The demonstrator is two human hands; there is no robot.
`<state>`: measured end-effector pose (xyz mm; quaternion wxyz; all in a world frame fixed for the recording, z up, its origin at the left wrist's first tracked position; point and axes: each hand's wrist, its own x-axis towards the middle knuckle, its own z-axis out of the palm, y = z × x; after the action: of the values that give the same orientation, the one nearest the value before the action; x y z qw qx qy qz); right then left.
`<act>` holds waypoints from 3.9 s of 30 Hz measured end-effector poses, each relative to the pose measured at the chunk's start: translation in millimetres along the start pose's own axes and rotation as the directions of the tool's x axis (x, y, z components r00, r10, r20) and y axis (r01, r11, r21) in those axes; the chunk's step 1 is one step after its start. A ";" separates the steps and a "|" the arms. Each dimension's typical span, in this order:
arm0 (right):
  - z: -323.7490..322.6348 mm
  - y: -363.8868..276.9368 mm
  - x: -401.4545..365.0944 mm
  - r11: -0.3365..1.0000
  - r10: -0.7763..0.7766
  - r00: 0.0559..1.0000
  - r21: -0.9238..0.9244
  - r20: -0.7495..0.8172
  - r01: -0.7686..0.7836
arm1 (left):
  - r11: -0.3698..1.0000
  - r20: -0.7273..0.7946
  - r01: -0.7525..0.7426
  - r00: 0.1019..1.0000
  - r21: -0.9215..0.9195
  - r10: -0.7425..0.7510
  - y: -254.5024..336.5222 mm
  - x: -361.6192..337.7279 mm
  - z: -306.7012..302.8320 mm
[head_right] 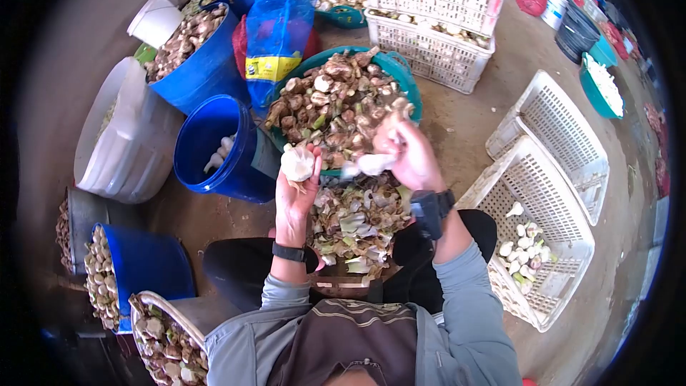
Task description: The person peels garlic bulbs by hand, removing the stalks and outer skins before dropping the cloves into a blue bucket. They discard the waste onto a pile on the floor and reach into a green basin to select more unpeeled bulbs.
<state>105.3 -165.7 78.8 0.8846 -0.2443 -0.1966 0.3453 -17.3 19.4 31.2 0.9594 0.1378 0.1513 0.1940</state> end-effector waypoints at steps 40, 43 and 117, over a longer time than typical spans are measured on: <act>-63.3 73.9 130.6 0.493 0.463 0.837 -0.700 -0.291 -0.517 | -0.432 0.499 -0.345 0.805 0.833 0.320 -19.0 108.3 -11.3; -49.2 67.8 115.5 0.546 0.476 0.866 -0.721 -0.153 -0.427 | -0.400 0.494 -0.358 0.808 0.844 0.320 -13.0 83.8 2.6; -133.7 121.1 -22.0 -0.488 0.511 0.829 -0.870 -0.227 0.063 | 0.300 0.453 -0.520 0.851 0.800 0.267 -51.9 2.9 66.1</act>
<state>97.0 -143.1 -101.3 0.1025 -0.8369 -0.4753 0.2515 25.1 -38.9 74.3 0.6610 0.6861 0.0782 0.2938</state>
